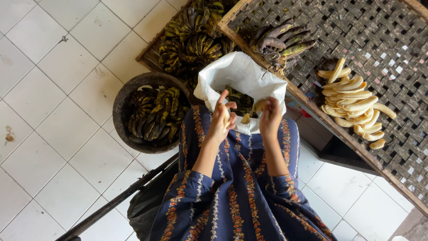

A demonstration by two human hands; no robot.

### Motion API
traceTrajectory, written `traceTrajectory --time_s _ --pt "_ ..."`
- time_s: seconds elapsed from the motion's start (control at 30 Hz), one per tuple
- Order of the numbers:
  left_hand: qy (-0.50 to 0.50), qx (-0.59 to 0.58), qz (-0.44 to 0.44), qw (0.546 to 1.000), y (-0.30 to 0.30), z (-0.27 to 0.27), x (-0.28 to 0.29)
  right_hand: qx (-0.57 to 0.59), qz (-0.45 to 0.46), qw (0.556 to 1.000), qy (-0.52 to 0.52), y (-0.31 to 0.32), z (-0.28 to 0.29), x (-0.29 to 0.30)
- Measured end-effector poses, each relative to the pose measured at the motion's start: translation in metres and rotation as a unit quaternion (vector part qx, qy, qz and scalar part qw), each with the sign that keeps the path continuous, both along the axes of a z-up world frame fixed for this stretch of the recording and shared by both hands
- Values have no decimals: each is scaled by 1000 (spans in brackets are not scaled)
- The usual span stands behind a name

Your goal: The person peels multiple bananas by hand, taking them from a container, removing the skins, and placing the fruit on a large woven tray.

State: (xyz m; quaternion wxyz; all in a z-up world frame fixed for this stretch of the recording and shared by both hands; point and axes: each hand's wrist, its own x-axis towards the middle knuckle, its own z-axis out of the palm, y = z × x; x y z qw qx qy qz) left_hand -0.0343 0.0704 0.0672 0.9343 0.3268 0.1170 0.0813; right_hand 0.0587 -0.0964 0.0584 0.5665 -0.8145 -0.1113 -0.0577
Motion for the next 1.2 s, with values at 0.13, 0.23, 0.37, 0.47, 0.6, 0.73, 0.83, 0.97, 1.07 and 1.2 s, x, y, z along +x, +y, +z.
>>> traceTrajectory --time_s 0.13,0.23,0.37,0.47,0.6,0.73,0.83,0.97,1.07,1.2 --pt "41 -81 85 992 5 14 4 -226 147 959 -92 -10 19 -7" --pt "87 -99 166 977 -4 8 8 -49 287 956 45 -11 33 -53" --pt "208 -100 206 951 -19 -7 8 66 343 886 304 -7 46 -107" --pt "236 -131 215 938 -26 -11 6 7 339 915 219 -2 55 -115" --pt "214 -148 212 942 -30 -1 2 2 369 929 18 0 71 -111" --pt "248 -105 208 940 -32 18 -6 -27 352 933 74 1 77 -112" --pt "232 -115 208 943 -34 30 -11 -40 339 937 68 4 73 -110" --pt "128 -148 196 961 -44 42 -17 -81 307 948 31 7 67 -101" --pt "109 -149 184 966 -47 49 -18 -94 279 955 -21 10 68 -94" --pt "122 -151 166 967 -52 55 -17 -167 245 954 -48 16 79 -84"
